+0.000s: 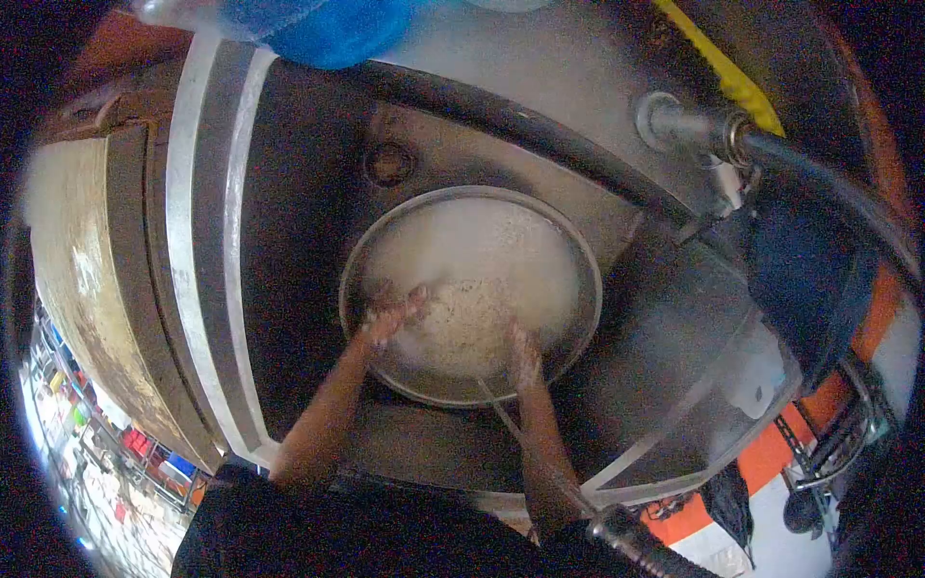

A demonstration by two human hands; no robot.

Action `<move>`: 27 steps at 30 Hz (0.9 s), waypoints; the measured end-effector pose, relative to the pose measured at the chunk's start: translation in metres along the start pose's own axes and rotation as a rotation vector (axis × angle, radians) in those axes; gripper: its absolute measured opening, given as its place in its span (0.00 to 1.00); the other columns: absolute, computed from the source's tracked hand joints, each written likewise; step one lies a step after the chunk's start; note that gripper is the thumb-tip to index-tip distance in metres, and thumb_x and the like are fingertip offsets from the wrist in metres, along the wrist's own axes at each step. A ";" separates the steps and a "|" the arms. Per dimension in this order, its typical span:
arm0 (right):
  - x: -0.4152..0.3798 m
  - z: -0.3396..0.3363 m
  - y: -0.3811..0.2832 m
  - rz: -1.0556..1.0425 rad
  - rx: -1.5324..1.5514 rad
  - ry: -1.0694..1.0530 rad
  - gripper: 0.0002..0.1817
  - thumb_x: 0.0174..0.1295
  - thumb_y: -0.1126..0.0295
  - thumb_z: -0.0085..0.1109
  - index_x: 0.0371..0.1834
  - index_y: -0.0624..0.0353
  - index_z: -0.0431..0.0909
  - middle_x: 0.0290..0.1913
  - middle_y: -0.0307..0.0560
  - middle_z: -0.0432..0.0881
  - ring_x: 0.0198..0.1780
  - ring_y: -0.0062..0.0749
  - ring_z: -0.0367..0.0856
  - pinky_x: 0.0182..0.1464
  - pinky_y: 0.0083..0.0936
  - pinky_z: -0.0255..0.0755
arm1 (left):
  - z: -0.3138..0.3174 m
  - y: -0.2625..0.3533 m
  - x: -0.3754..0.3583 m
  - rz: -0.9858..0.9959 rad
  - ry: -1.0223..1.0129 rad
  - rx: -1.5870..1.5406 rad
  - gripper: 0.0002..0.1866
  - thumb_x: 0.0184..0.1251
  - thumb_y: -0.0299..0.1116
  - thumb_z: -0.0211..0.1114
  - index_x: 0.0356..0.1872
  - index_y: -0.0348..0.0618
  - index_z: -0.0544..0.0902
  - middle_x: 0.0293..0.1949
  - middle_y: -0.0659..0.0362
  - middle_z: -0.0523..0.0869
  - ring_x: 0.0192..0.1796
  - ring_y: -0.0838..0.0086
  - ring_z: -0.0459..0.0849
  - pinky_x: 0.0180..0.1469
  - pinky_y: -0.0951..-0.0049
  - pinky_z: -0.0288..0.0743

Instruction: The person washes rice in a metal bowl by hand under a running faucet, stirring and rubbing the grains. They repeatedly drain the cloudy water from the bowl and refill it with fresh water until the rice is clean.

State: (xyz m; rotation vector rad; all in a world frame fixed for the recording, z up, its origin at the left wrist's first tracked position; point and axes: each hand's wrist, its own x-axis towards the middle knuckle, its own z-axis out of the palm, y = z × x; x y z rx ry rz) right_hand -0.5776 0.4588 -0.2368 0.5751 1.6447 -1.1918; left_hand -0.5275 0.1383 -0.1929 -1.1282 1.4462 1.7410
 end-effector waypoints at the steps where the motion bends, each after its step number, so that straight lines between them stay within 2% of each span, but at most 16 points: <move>1: 0.021 -0.004 0.014 0.032 0.061 -0.056 0.33 0.63 0.50 0.46 0.65 0.61 0.57 0.60 0.50 0.67 0.60 0.43 0.66 0.57 0.36 0.66 | 0.000 -0.013 0.022 -0.110 -0.052 -0.040 0.39 0.55 0.56 0.57 0.63 0.42 0.61 0.62 0.52 0.65 0.63 0.60 0.62 0.64 0.58 0.54; 4: 0.065 -0.003 0.012 0.196 0.276 -0.125 0.34 0.61 0.45 0.45 0.63 0.60 0.60 0.58 0.51 0.70 0.58 0.45 0.69 0.55 0.39 0.67 | 0.013 -0.033 0.065 -0.303 -0.197 -0.022 0.43 0.55 0.61 0.54 0.65 0.42 0.58 0.63 0.51 0.63 0.65 0.61 0.59 0.65 0.58 0.50; 6: 0.058 0.000 -0.016 0.442 0.460 -0.018 0.33 0.62 0.44 0.43 0.60 0.59 0.64 0.57 0.52 0.71 0.55 0.44 0.71 0.55 0.41 0.67 | 0.026 -0.019 0.057 -0.338 -0.319 -0.004 0.37 0.62 0.61 0.47 0.66 0.46 0.58 0.67 0.54 0.59 0.68 0.63 0.55 0.68 0.59 0.44; 7: 0.042 0.016 -0.047 0.457 0.492 0.063 0.29 0.62 0.49 0.45 0.58 0.60 0.66 0.51 0.50 0.74 0.47 0.37 0.73 0.47 0.33 0.69 | 0.028 -0.011 0.054 -0.311 -0.341 0.001 0.36 0.63 0.60 0.47 0.65 0.44 0.60 0.66 0.53 0.60 0.67 0.61 0.57 0.67 0.59 0.47; 8: 0.037 0.015 -0.049 0.452 0.510 0.056 0.28 0.62 0.50 0.45 0.57 0.60 0.66 0.51 0.50 0.74 0.46 0.37 0.73 0.46 0.32 0.70 | 0.028 -0.003 0.049 -0.288 -0.365 0.009 0.35 0.64 0.59 0.47 0.64 0.43 0.61 0.65 0.52 0.62 0.65 0.60 0.60 0.66 0.59 0.50; 11: 0.037 0.006 -0.026 0.353 0.516 -0.020 0.26 0.62 0.53 0.46 0.57 0.61 0.67 0.49 0.49 0.75 0.45 0.34 0.74 0.45 0.29 0.71 | 0.032 0.006 0.038 -0.200 -0.394 0.000 0.34 0.62 0.56 0.50 0.63 0.42 0.63 0.62 0.50 0.65 0.64 0.58 0.62 0.64 0.57 0.54; 15: 0.023 0.011 -0.024 0.088 0.418 -0.081 0.23 0.62 0.58 0.48 0.56 0.61 0.68 0.47 0.48 0.77 0.43 0.30 0.76 0.42 0.25 0.72 | 0.040 0.004 0.011 0.028 -0.366 -0.083 0.32 0.59 0.51 0.55 0.60 0.43 0.66 0.59 0.49 0.67 0.63 0.56 0.62 0.62 0.55 0.56; 20: -0.043 0.047 -0.108 -0.278 0.149 -0.078 0.20 0.61 0.63 0.50 0.54 0.62 0.69 0.44 0.46 0.78 0.40 0.26 0.77 0.39 0.20 0.74 | 0.050 0.023 -0.033 0.434 -0.323 -0.148 0.31 0.54 0.46 0.62 0.58 0.43 0.69 0.55 0.47 0.70 0.63 0.53 0.62 0.60 0.52 0.59; 22: -0.083 0.062 -0.150 -0.354 0.097 -0.039 0.20 0.63 0.66 0.48 0.56 0.63 0.68 0.48 0.47 0.77 0.43 0.28 0.78 0.41 0.23 0.75 | 0.042 0.036 -0.050 0.690 -0.243 0.028 0.31 0.52 0.44 0.65 0.57 0.43 0.70 0.54 0.47 0.72 0.62 0.52 0.62 0.59 0.51 0.60; 23: -0.100 0.068 -0.166 -0.391 0.071 -0.018 0.20 0.64 0.67 0.47 0.57 0.64 0.67 0.49 0.47 0.76 0.45 0.30 0.78 0.42 0.24 0.75 | 0.037 0.041 -0.059 0.769 -0.158 0.226 0.31 0.52 0.44 0.65 0.57 0.44 0.69 0.55 0.47 0.70 0.63 0.52 0.61 0.60 0.52 0.59; 24: -0.099 0.060 -0.156 -0.316 0.170 -0.030 0.21 0.64 0.67 0.47 0.59 0.63 0.65 0.53 0.48 0.73 0.49 0.31 0.75 0.47 0.26 0.73 | 0.032 0.046 -0.069 0.840 -0.058 0.422 0.32 0.51 0.45 0.65 0.58 0.44 0.69 0.57 0.47 0.68 0.64 0.52 0.61 0.61 0.53 0.59; 26: -0.097 0.044 -0.137 -0.166 0.375 -0.033 0.24 0.66 0.65 0.46 0.63 0.63 0.60 0.59 0.49 0.68 0.58 0.34 0.69 0.55 0.31 0.69 | 0.025 0.055 -0.086 0.678 0.028 0.488 0.34 0.50 0.44 0.66 0.60 0.45 0.67 0.62 0.47 0.62 0.64 0.52 0.60 0.62 0.53 0.57; 27: -0.088 0.035 -0.111 -0.146 0.598 -0.058 0.25 0.66 0.64 0.45 0.64 0.62 0.58 0.61 0.50 0.65 0.61 0.34 0.66 0.58 0.32 0.67 | 0.020 0.051 -0.079 0.590 0.063 0.437 0.34 0.50 0.44 0.66 0.60 0.45 0.67 0.61 0.47 0.63 0.64 0.52 0.61 0.61 0.53 0.58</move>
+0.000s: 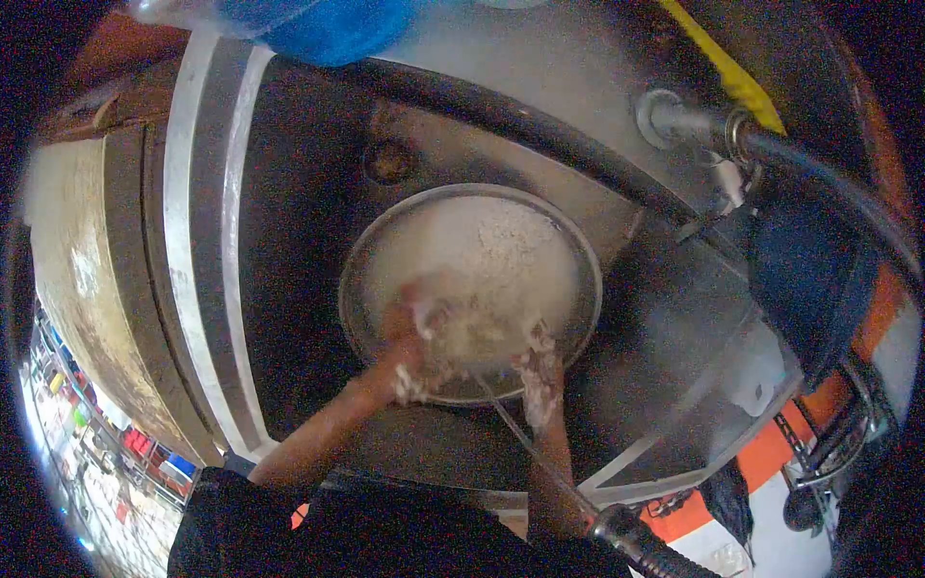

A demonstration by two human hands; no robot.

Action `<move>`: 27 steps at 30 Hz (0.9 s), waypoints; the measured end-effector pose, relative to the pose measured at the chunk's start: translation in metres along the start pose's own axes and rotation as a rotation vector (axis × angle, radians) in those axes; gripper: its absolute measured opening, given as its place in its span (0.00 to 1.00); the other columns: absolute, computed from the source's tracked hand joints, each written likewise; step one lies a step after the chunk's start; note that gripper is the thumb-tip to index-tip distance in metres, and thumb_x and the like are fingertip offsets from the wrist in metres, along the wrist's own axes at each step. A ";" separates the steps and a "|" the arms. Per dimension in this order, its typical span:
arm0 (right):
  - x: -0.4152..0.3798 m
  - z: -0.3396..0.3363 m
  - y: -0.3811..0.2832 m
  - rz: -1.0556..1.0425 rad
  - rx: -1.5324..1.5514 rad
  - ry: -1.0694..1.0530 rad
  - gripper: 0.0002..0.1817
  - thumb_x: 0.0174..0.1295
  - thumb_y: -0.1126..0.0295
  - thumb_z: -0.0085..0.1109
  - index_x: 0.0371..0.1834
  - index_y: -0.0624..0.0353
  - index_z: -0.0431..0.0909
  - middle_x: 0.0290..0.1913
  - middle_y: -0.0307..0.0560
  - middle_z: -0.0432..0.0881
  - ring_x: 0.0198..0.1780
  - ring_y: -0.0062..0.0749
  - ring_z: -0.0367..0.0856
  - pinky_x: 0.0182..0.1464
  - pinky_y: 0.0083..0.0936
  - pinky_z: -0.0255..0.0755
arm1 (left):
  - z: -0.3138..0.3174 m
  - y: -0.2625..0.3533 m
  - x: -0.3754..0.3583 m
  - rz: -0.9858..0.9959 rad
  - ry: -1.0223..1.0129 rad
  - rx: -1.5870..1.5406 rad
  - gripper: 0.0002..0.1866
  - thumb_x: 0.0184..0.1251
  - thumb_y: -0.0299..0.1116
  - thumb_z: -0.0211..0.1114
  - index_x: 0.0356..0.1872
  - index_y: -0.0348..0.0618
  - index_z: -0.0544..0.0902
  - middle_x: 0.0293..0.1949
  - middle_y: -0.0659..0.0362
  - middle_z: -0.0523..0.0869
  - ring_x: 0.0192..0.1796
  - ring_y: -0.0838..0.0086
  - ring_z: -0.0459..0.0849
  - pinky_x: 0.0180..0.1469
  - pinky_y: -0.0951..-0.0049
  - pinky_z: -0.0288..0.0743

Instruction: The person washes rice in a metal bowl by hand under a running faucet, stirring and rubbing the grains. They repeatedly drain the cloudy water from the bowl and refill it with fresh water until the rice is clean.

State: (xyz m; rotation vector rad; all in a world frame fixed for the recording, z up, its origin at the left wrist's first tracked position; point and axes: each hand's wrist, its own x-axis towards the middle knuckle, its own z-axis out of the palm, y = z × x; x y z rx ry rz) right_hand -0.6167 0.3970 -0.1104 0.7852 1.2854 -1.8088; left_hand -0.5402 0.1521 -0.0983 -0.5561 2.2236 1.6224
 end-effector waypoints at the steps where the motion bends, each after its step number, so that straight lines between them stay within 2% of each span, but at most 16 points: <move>1: 0.003 -0.011 0.009 0.019 0.225 -0.007 0.26 0.66 0.63 0.45 0.65 0.61 0.56 0.63 0.50 0.63 0.63 0.34 0.63 0.60 0.33 0.65 | 0.003 -0.015 0.007 -0.087 0.028 -0.073 0.34 0.51 0.44 0.66 0.60 0.45 0.67 0.60 0.47 0.64 0.63 0.53 0.61 0.60 0.54 0.59; 3: 0.008 -0.010 0.013 0.029 -0.632 -0.013 0.28 0.66 0.58 0.43 0.66 0.60 0.54 0.64 0.50 0.61 0.64 0.34 0.61 0.62 0.33 0.62 | 0.014 -0.057 0.030 -0.300 -0.022 -0.374 0.33 0.51 0.44 0.66 0.59 0.45 0.67 0.59 0.47 0.65 0.61 0.54 0.63 0.59 0.55 0.61; 5: 0.051 -0.027 0.034 0.246 -0.797 0.094 0.28 0.66 0.54 0.41 0.64 0.59 0.58 0.60 0.51 0.66 0.59 0.34 0.66 0.58 0.33 0.66 | 0.020 -0.088 0.053 -0.472 -0.152 -0.553 0.33 0.51 0.43 0.66 0.59 0.45 0.67 0.57 0.47 0.66 0.59 0.55 0.65 0.57 0.56 0.62; 7: 0.100 -0.047 0.056 0.463 -0.959 0.195 0.28 0.65 0.50 0.39 0.61 0.58 0.63 0.57 0.53 0.70 0.54 0.33 0.72 0.54 0.32 0.70 | 0.026 -0.107 0.072 -0.568 -0.291 -0.580 0.33 0.51 0.43 0.66 0.59 0.44 0.67 0.56 0.47 0.68 0.58 0.56 0.66 0.55 0.57 0.64; 9: 0.132 -0.058 0.066 0.555 -0.854 0.185 0.28 0.65 0.49 0.39 0.59 0.58 0.66 0.54 0.53 0.73 0.51 0.33 0.75 0.51 0.33 0.73 | 0.033 -0.112 0.090 -0.599 -0.397 -0.541 0.33 0.52 0.43 0.65 0.59 0.44 0.67 0.55 0.48 0.69 0.56 0.57 0.68 0.53 0.58 0.66; 13: 0.128 -0.098 0.083 0.555 -0.113 0.000 0.26 0.65 0.50 0.40 0.56 0.58 0.69 0.48 0.54 0.76 0.49 0.36 0.76 0.48 0.36 0.75 | 0.046 -0.099 0.095 -0.537 -0.471 -0.501 0.32 0.52 0.43 0.65 0.59 0.44 0.67 0.52 0.48 0.72 0.52 0.60 0.71 0.49 0.60 0.69; 15: 0.118 -0.122 0.098 0.458 0.070 0.005 0.28 0.64 0.48 0.40 0.56 0.59 0.68 0.50 0.53 0.74 0.50 0.38 0.75 0.50 0.38 0.73 | 0.043 -0.087 0.085 -0.471 -0.454 -0.512 0.32 0.52 0.42 0.65 0.58 0.43 0.67 0.50 0.48 0.73 0.51 0.61 0.73 0.47 0.62 0.70; 17: 0.097 -0.125 0.102 0.314 0.033 0.054 0.30 0.64 0.46 0.41 0.58 0.60 0.66 0.54 0.52 0.72 0.53 0.41 0.73 0.53 0.39 0.70 | 0.042 -0.071 0.072 -0.389 -0.409 -0.514 0.31 0.53 0.42 0.65 0.58 0.43 0.67 0.49 0.49 0.74 0.49 0.62 0.75 0.45 0.63 0.72; 19: 0.065 -0.067 0.064 0.220 -0.106 0.068 0.30 0.64 0.47 0.41 0.59 0.61 0.65 0.56 0.52 0.71 0.55 0.41 0.71 0.55 0.39 0.68 | 0.035 -0.045 0.057 -0.288 -0.349 -0.476 0.31 0.53 0.42 0.65 0.58 0.43 0.67 0.48 0.49 0.76 0.47 0.63 0.76 0.44 0.64 0.74; 22: 0.015 0.025 -0.004 0.098 -0.319 0.039 0.30 0.64 0.49 0.43 0.61 0.61 0.63 0.58 0.53 0.69 0.57 0.41 0.70 0.59 0.38 0.66 | 0.015 -0.006 0.041 -0.085 -0.387 -0.222 0.29 0.54 0.42 0.65 0.57 0.42 0.69 0.44 0.50 0.79 0.44 0.66 0.78 0.40 0.64 0.75; 23: -0.002 0.044 -0.021 0.045 -0.377 0.011 0.30 0.64 0.50 0.43 0.61 0.62 0.63 0.59 0.53 0.69 0.58 0.41 0.69 0.60 0.38 0.65 | 0.003 0.010 0.037 -0.219 -0.386 -0.419 0.28 0.53 0.41 0.65 0.56 0.42 0.70 0.44 0.51 0.79 0.43 0.65 0.78 0.40 0.62 0.75; 24: -0.011 0.042 -0.026 -0.063 -0.432 -0.105 0.29 0.64 0.51 0.44 0.61 0.62 0.63 0.58 0.52 0.69 0.59 0.40 0.69 0.60 0.36 0.64 | -0.015 0.026 0.031 -0.352 -0.381 -0.616 0.28 0.53 0.41 0.65 0.55 0.42 0.71 0.45 0.51 0.79 0.43 0.64 0.78 0.41 0.60 0.74; 26: -0.020 0.063 -0.047 -0.049 -0.696 -0.122 0.30 0.65 0.52 0.45 0.65 0.59 0.58 0.65 0.48 0.62 0.62 0.38 0.65 0.61 0.34 0.61 | 0.006 -0.004 0.024 -0.296 -0.179 -0.761 0.31 0.53 0.42 0.65 0.58 0.43 0.67 0.44 0.52 0.79 0.37 0.66 0.78 0.37 0.62 0.75; 27: -0.016 0.045 -0.040 -0.053 -0.716 -0.105 0.30 0.65 0.52 0.45 0.66 0.58 0.56 0.66 0.46 0.58 0.62 0.37 0.64 0.61 0.35 0.61 | 0.017 -0.019 0.020 -0.256 -0.082 -0.825 0.33 0.53 0.43 0.65 0.60 0.44 0.65 0.43 0.53 0.79 0.34 0.68 0.79 0.35 0.64 0.75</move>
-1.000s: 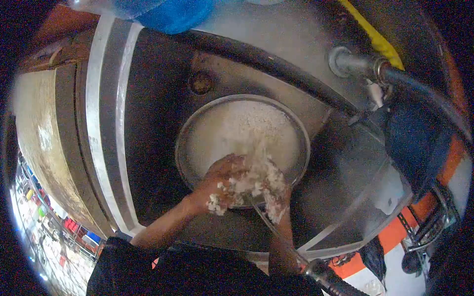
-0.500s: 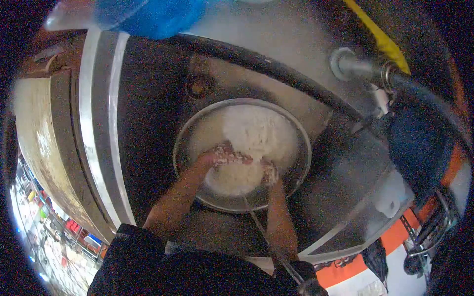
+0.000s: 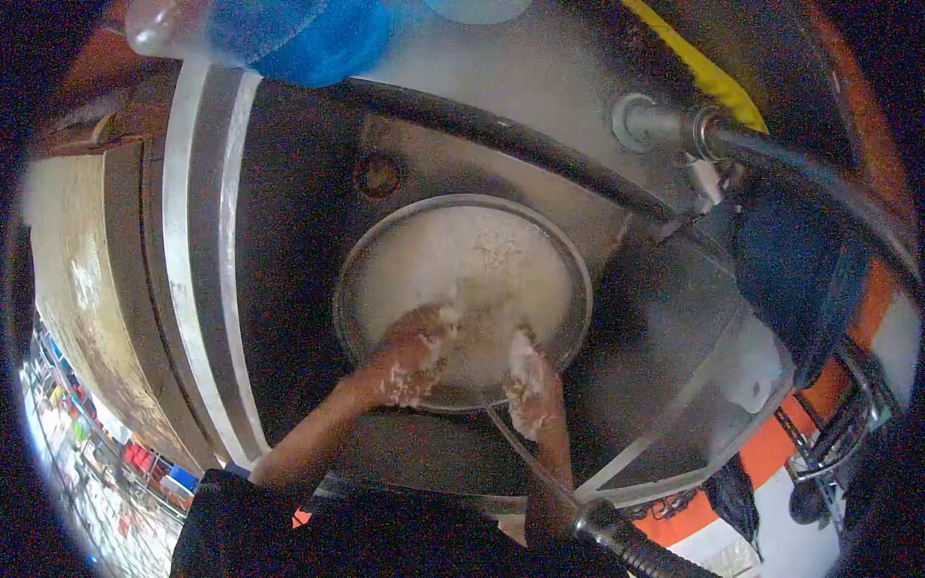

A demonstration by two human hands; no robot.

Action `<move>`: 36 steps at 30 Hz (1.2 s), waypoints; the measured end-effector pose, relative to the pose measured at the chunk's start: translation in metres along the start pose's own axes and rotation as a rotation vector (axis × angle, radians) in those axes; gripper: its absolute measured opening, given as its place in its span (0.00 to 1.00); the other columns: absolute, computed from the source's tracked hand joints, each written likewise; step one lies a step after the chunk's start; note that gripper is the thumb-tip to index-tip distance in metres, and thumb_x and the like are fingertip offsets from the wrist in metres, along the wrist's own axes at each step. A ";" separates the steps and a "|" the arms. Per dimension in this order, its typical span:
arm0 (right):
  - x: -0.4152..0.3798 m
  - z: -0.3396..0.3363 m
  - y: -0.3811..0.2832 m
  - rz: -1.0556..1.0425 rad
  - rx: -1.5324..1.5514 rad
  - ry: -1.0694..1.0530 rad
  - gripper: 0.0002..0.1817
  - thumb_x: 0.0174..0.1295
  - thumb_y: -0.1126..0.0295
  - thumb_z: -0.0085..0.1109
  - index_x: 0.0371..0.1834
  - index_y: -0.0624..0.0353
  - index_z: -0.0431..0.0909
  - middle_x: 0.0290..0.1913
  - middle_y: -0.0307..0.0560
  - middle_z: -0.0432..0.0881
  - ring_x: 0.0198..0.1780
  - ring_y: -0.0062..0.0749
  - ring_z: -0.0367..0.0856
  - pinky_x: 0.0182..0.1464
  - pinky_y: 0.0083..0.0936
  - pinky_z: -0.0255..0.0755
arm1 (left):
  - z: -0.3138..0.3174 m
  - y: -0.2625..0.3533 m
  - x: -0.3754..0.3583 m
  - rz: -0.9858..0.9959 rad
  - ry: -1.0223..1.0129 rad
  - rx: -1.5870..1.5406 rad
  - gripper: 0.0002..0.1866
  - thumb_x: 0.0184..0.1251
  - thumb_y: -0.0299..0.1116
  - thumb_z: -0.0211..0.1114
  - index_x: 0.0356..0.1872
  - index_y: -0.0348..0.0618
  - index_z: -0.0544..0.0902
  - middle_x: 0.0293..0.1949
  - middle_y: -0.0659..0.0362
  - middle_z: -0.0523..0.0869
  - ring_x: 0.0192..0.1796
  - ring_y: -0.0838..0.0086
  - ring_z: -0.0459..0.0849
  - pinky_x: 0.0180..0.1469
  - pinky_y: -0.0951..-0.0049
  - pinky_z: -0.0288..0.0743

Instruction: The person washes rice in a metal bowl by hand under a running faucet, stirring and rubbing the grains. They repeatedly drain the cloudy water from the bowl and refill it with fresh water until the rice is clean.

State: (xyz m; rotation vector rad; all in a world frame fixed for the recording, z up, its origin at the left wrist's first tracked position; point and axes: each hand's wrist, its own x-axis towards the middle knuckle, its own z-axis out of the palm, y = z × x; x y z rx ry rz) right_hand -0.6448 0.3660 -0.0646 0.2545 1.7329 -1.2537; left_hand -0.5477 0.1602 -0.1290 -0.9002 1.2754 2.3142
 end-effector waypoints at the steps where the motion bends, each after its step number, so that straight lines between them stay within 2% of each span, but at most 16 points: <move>1: 0.004 -0.018 0.033 0.005 -0.020 0.016 0.31 0.65 0.52 0.45 0.67 0.57 0.54 0.68 0.45 0.55 0.63 0.37 0.64 0.61 0.36 0.62 | -0.003 -0.019 0.008 0.207 0.158 0.375 0.35 0.53 0.44 0.64 0.62 0.45 0.63 0.44 0.53 0.78 0.34 0.70 0.78 0.32 0.68 0.75; 3: 0.017 -0.023 0.055 -0.053 0.137 0.078 0.32 0.65 0.52 0.45 0.68 0.54 0.50 0.70 0.43 0.51 0.62 0.36 0.64 0.60 0.37 0.63 | -0.010 -0.030 0.030 0.380 0.345 0.886 0.38 0.54 0.46 0.64 0.64 0.47 0.58 0.48 0.50 0.74 0.36 0.71 0.78 0.32 0.71 0.76; 4: 0.034 -0.016 0.051 -0.113 0.313 0.124 0.33 0.65 0.52 0.45 0.69 0.54 0.49 0.70 0.43 0.50 0.61 0.36 0.65 0.59 0.38 0.64 | -0.018 -0.032 0.044 0.332 0.364 0.876 0.38 0.53 0.46 0.64 0.64 0.47 0.58 0.49 0.50 0.74 0.37 0.71 0.77 0.33 0.71 0.75; 5: 0.055 -0.017 0.056 -0.119 0.312 0.153 0.33 0.65 0.52 0.45 0.68 0.54 0.49 0.69 0.43 0.50 0.61 0.36 0.65 0.59 0.38 0.64 | -0.026 -0.032 0.061 0.244 0.334 0.795 0.38 0.53 0.47 0.64 0.64 0.47 0.59 0.49 0.51 0.74 0.38 0.70 0.76 0.35 0.70 0.75; 7: 0.096 -0.032 0.078 -0.013 0.169 0.199 0.32 0.64 0.52 0.46 0.67 0.55 0.51 0.68 0.44 0.52 0.60 0.37 0.66 0.59 0.38 0.63 | -0.043 -0.031 0.091 0.025 0.229 0.578 0.39 0.52 0.48 0.64 0.64 0.47 0.59 0.50 0.51 0.73 0.40 0.69 0.75 0.37 0.69 0.73; 10: 0.146 -0.051 0.105 0.162 0.145 0.183 0.32 0.63 0.52 0.47 0.65 0.56 0.53 0.67 0.46 0.53 0.60 0.38 0.66 0.59 0.38 0.63 | -0.059 -0.030 0.128 -0.164 0.081 0.435 0.39 0.51 0.50 0.64 0.63 0.48 0.60 0.52 0.51 0.73 0.43 0.68 0.74 0.40 0.67 0.71; 15: 0.195 -0.059 0.124 0.344 0.301 0.129 0.31 0.62 0.52 0.48 0.62 0.57 0.56 0.65 0.49 0.56 0.59 0.41 0.66 0.59 0.39 0.63 | -0.064 -0.031 0.149 -0.250 -0.076 0.459 0.40 0.49 0.52 0.65 0.63 0.48 0.62 0.54 0.52 0.71 0.48 0.65 0.71 0.46 0.63 0.67; 20: 0.186 -0.047 0.118 0.406 0.378 -0.051 0.30 0.60 0.51 0.49 0.60 0.59 0.59 0.62 0.51 0.59 0.58 0.43 0.67 0.59 0.39 0.62 | -0.057 -0.025 0.143 -0.235 -0.214 0.546 0.40 0.47 0.55 0.65 0.62 0.49 0.64 0.57 0.53 0.70 0.53 0.63 0.68 0.52 0.60 0.63; 23: 0.138 -0.003 0.092 0.276 0.164 -0.196 0.30 0.59 0.51 0.50 0.58 0.60 0.60 0.61 0.53 0.61 0.57 0.44 0.67 0.59 0.39 0.62 | -0.046 -0.012 0.127 -0.179 -0.306 0.633 0.41 0.46 0.57 0.65 0.61 0.49 0.64 0.58 0.53 0.69 0.57 0.61 0.66 0.56 0.58 0.61; 26: 0.085 0.052 0.069 -0.062 -0.485 -0.106 0.29 0.58 0.51 0.51 0.56 0.61 0.62 0.60 0.55 0.63 0.57 0.45 0.68 0.59 0.39 0.62 | -0.030 0.008 0.099 -0.041 -0.363 0.827 0.42 0.45 0.58 0.65 0.61 0.50 0.65 0.60 0.54 0.68 0.60 0.60 0.65 0.59 0.56 0.58; 27: 0.085 0.057 0.072 -0.096 -0.676 -0.050 0.29 0.58 0.51 0.51 0.56 0.62 0.63 0.59 0.55 0.64 0.57 0.46 0.68 0.59 0.39 0.62 | -0.027 0.014 0.087 0.035 -0.362 0.929 0.42 0.44 0.59 0.66 0.61 0.50 0.66 0.60 0.54 0.68 0.61 0.59 0.64 0.60 0.56 0.58; 28: 0.093 0.057 0.077 -0.086 -0.825 -0.017 0.29 0.58 0.51 0.51 0.55 0.62 0.64 0.59 0.56 0.64 0.57 0.46 0.68 0.59 0.40 0.61 | -0.023 0.016 0.074 0.118 -0.338 1.037 0.42 0.44 0.59 0.66 0.61 0.50 0.66 0.61 0.54 0.68 0.62 0.59 0.64 0.61 0.55 0.57; 30: 0.130 0.047 0.087 0.114 -0.994 -0.072 0.29 0.57 0.51 0.52 0.54 0.63 0.65 0.58 0.57 0.65 0.56 0.47 0.68 0.59 0.40 0.61 | -0.021 0.001 0.048 0.197 -0.243 1.159 0.42 0.43 0.60 0.66 0.61 0.50 0.67 0.62 0.54 0.67 0.64 0.58 0.63 0.64 0.54 0.55; 31: 0.150 0.040 0.090 0.211 -1.053 -0.122 0.29 0.57 0.51 0.52 0.54 0.63 0.65 0.57 0.57 0.66 0.56 0.47 0.68 0.59 0.40 0.61 | -0.024 -0.024 0.039 0.105 -0.186 1.050 0.47 0.40 0.60 0.69 0.62 0.49 0.64 0.60 0.53 0.69 0.62 0.57 0.65 0.64 0.55 0.57; 33: 0.190 0.037 0.097 0.345 -1.145 -0.212 0.29 0.56 0.51 0.52 0.52 0.64 0.67 0.56 0.58 0.67 0.56 0.48 0.68 0.59 0.40 0.61 | -0.016 -0.031 0.028 -0.002 -0.151 1.120 0.48 0.39 0.58 0.70 0.62 0.46 0.63 0.58 0.53 0.71 0.59 0.58 0.69 0.63 0.56 0.59; 36: 0.216 0.044 0.097 0.397 -1.213 -0.251 0.29 0.55 0.51 0.53 0.51 0.65 0.68 0.55 0.60 0.69 0.55 0.50 0.69 0.59 0.40 0.61 | -0.009 -0.060 0.043 -0.125 -0.106 1.243 0.45 0.42 0.58 0.67 0.61 0.46 0.64 0.57 0.52 0.72 0.59 0.57 0.69 0.62 0.56 0.60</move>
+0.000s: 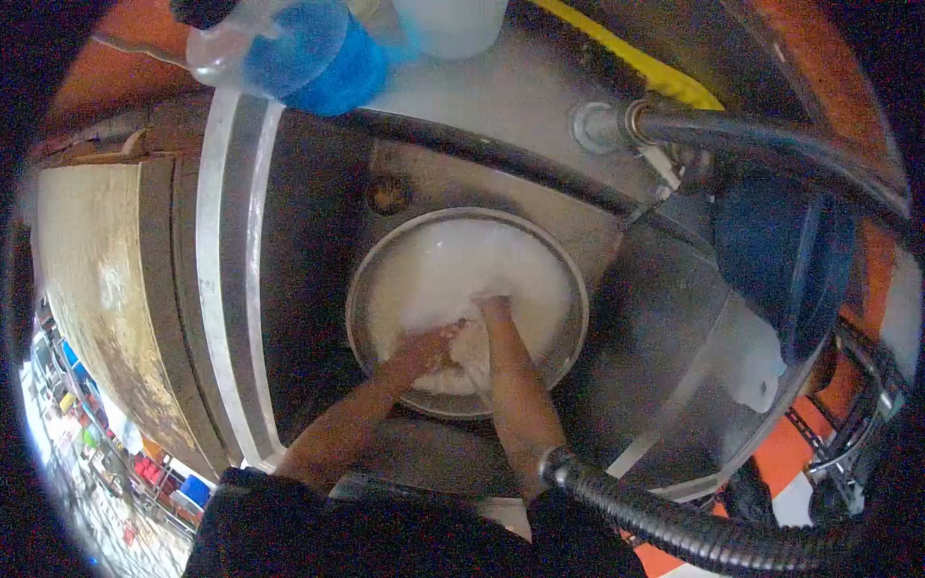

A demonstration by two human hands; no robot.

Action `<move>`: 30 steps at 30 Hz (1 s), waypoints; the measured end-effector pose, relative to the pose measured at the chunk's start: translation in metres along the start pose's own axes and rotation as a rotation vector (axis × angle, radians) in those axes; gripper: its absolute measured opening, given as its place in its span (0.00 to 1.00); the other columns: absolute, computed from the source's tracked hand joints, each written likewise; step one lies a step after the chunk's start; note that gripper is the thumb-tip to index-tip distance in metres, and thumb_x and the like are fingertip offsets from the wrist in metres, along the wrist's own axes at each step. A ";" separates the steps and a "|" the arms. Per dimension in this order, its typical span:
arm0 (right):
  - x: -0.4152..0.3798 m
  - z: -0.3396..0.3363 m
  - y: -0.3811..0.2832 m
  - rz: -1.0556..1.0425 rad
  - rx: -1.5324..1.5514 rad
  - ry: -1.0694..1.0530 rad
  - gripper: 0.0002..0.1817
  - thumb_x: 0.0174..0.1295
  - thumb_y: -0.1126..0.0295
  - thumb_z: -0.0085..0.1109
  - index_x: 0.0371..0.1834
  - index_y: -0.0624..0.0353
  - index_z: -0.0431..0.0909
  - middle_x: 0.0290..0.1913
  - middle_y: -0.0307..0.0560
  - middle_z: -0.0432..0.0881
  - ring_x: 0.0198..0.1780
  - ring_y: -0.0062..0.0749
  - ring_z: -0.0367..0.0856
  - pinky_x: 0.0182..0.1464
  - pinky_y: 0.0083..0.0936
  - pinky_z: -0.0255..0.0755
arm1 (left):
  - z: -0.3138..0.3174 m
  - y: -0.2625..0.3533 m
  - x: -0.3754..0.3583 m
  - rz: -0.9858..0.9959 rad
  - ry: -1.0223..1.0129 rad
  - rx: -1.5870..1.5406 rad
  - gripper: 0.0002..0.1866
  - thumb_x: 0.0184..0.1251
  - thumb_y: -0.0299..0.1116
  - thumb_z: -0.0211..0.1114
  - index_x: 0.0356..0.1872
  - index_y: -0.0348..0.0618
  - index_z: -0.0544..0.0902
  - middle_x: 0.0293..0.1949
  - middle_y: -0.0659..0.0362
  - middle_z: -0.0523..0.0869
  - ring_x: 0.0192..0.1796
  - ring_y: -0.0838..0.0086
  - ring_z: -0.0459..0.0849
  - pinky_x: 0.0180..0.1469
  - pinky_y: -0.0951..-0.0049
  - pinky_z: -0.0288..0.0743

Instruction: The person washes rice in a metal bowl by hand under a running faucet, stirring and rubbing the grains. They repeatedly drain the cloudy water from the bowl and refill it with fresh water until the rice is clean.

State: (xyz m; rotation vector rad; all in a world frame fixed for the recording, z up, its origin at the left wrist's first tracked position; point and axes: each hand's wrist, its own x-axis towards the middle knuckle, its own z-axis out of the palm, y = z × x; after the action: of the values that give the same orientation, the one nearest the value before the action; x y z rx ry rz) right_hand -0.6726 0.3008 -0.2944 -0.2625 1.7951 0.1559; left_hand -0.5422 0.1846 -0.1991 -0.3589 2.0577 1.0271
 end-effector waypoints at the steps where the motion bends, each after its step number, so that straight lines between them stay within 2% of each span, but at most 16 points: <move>1: -0.002 -0.005 -0.002 -0.004 0.015 0.015 0.29 0.55 0.51 0.53 0.50 0.65 0.69 0.54 0.61 0.70 0.55 0.50 0.69 0.59 0.40 0.61 | 0.005 -0.004 0.017 -0.026 0.005 0.018 0.44 0.43 0.58 0.66 0.61 0.46 0.65 0.57 0.52 0.72 0.59 0.57 0.69 0.62 0.56 0.60; 3: -0.025 -0.014 -0.006 -0.025 0.120 0.063 0.29 0.54 0.51 0.54 0.49 0.66 0.70 0.54 0.62 0.71 0.55 0.51 0.69 0.59 0.40 0.60 | 0.011 -0.013 0.055 -0.060 0.003 0.036 0.41 0.45 0.58 0.64 0.60 0.45 0.66 0.57 0.51 0.72 0.59 0.57 0.69 0.62 0.56 0.60; 5: -0.074 -0.024 -0.009 -0.103 0.329 0.228 0.29 0.54 0.51 0.55 0.48 0.66 0.71 0.53 0.63 0.72 0.54 0.52 0.69 0.59 0.41 0.60 | 0.009 -0.019 0.092 -0.080 0.012 0.062 0.39 0.47 0.58 0.62 0.59 0.45 0.67 0.57 0.51 0.72 0.59 0.57 0.69 0.62 0.56 0.60; 7: -0.125 0.003 -0.001 -0.419 0.223 0.840 0.32 0.51 0.49 0.57 0.49 0.66 0.71 0.53 0.61 0.73 0.52 0.51 0.72 0.57 0.39 0.64 | 0.005 -0.019 0.110 -0.093 -0.006 0.078 0.37 0.49 0.58 0.60 0.58 0.45 0.68 0.57 0.50 0.73 0.59 0.57 0.69 0.62 0.56 0.61; 8: -0.140 0.012 0.004 -0.488 0.168 0.923 0.31 0.51 0.49 0.57 0.50 0.66 0.71 0.53 0.61 0.73 0.53 0.51 0.71 0.57 0.39 0.63 | 0.006 -0.021 0.117 -0.096 -0.015 0.089 0.37 0.50 0.58 0.59 0.58 0.44 0.68 0.56 0.50 0.73 0.59 0.57 0.69 0.61 0.56 0.61; 10: -0.141 0.040 0.019 -0.426 0.106 0.698 0.31 0.51 0.51 0.58 0.52 0.65 0.70 0.53 0.60 0.72 0.54 0.49 0.71 0.58 0.38 0.63 | 0.004 -0.019 0.126 -0.093 -0.036 0.106 0.35 0.52 0.57 0.57 0.57 0.44 0.69 0.56 0.49 0.73 0.59 0.57 0.69 0.61 0.56 0.61; 13: -0.086 0.063 0.041 -0.191 0.095 0.216 0.32 0.51 0.53 0.59 0.54 0.64 0.68 0.54 0.58 0.72 0.55 0.47 0.70 0.58 0.37 0.63 | -0.001 -0.015 0.136 -0.064 -0.039 0.131 0.33 0.56 0.57 0.54 0.56 0.44 0.71 0.56 0.49 0.73 0.59 0.56 0.70 0.61 0.56 0.61; 15: -0.053 0.067 0.045 -0.124 0.092 0.057 0.32 0.51 0.54 0.59 0.55 0.64 0.66 0.54 0.57 0.72 0.56 0.46 0.69 0.59 0.36 0.62 | 0.000 -0.010 0.133 -0.012 -0.011 0.149 0.31 0.58 0.57 0.52 0.55 0.43 0.72 0.55 0.48 0.74 0.59 0.56 0.70 0.60 0.56 0.62; 19: -0.032 0.042 0.034 -0.138 0.188 0.088 0.33 0.50 0.57 0.60 0.58 0.62 0.64 0.55 0.56 0.71 0.57 0.43 0.68 0.59 0.34 0.62 | 0.012 -0.004 0.117 0.160 0.098 0.237 0.30 0.62 0.57 0.48 0.53 0.43 0.74 0.55 0.47 0.74 0.59 0.56 0.70 0.60 0.56 0.62; 20: -0.039 0.032 0.032 -0.162 0.262 0.134 0.34 0.50 0.58 0.60 0.59 0.62 0.63 0.55 0.55 0.71 0.58 0.42 0.67 0.60 0.34 0.61 | 0.022 0.002 0.109 0.174 0.146 0.354 0.30 0.61 0.57 0.49 0.53 0.42 0.74 0.55 0.46 0.73 0.59 0.55 0.69 0.60 0.57 0.62; 21: -0.051 0.019 0.031 -0.200 0.354 0.179 0.34 0.50 0.59 0.61 0.60 0.62 0.62 0.55 0.55 0.71 0.58 0.41 0.67 0.60 0.34 0.61 | 0.008 0.011 0.086 0.154 0.194 0.019 0.30 0.61 0.56 0.50 0.53 0.42 0.73 0.55 0.44 0.73 0.59 0.52 0.69 0.61 0.57 0.61; 23: -0.102 0.004 0.040 -0.358 0.695 0.242 0.35 0.50 0.60 0.61 0.61 0.61 0.61 0.55 0.54 0.70 0.59 0.40 0.66 0.60 0.33 0.61 | -0.029 0.033 0.025 0.199 0.200 -0.311 0.30 0.61 0.55 0.51 0.55 0.41 0.71 0.56 0.43 0.71 0.58 0.50 0.68 0.61 0.57 0.60; 25: -0.158 -0.001 0.055 -0.552 1.102 0.211 0.36 0.50 0.61 0.62 0.63 0.61 0.60 0.56 0.53 0.70 0.60 0.38 0.66 0.61 0.32 0.61 | -0.056 0.049 -0.023 0.314 0.166 -0.306 0.32 0.61 0.54 0.53 0.58 0.39 0.67 0.57 0.43 0.70 0.59 0.49 0.67 0.62 0.56 0.60; 27: -0.200 0.005 0.070 -0.661 1.442 0.153 0.38 0.49 0.62 0.63 0.64 0.60 0.59 0.57 0.53 0.69 0.60 0.37 0.65 0.61 0.31 0.61 | -0.073 0.051 -0.050 0.239 0.295 -0.093 0.31 0.62 0.50 0.54 0.59 0.38 0.65 0.58 0.45 0.69 0.60 0.53 0.67 0.63 0.59 0.59; 29: -0.209 0.012 0.073 -0.418 1.415 0.337 0.41 0.52 0.67 0.61 0.67 0.61 0.50 0.58 0.56 0.67 0.58 0.39 0.68 0.56 0.31 0.66 | -0.080 0.045 -0.058 0.121 0.421 0.066 0.30 0.63 0.47 0.55 0.60 0.37 0.63 0.58 0.47 0.69 0.61 0.56 0.66 0.63 0.60 0.59; 30: -0.209 0.012 0.073 -0.296 1.396 0.421 0.42 0.53 0.70 0.60 0.69 0.61 0.46 0.59 0.58 0.66 0.57 0.41 0.70 0.53 0.31 0.69 | -0.078 0.036 -0.050 0.060 0.454 0.051 0.30 0.63 0.46 0.55 0.60 0.37 0.64 0.58 0.48 0.69 0.61 0.57 0.66 0.63 0.61 0.59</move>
State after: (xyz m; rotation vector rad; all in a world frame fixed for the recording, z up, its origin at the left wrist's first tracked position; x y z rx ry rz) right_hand -0.6344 0.3941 -0.0969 0.4795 1.8306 -1.4012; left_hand -0.5708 0.1430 -0.1134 -0.5464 2.5065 0.9926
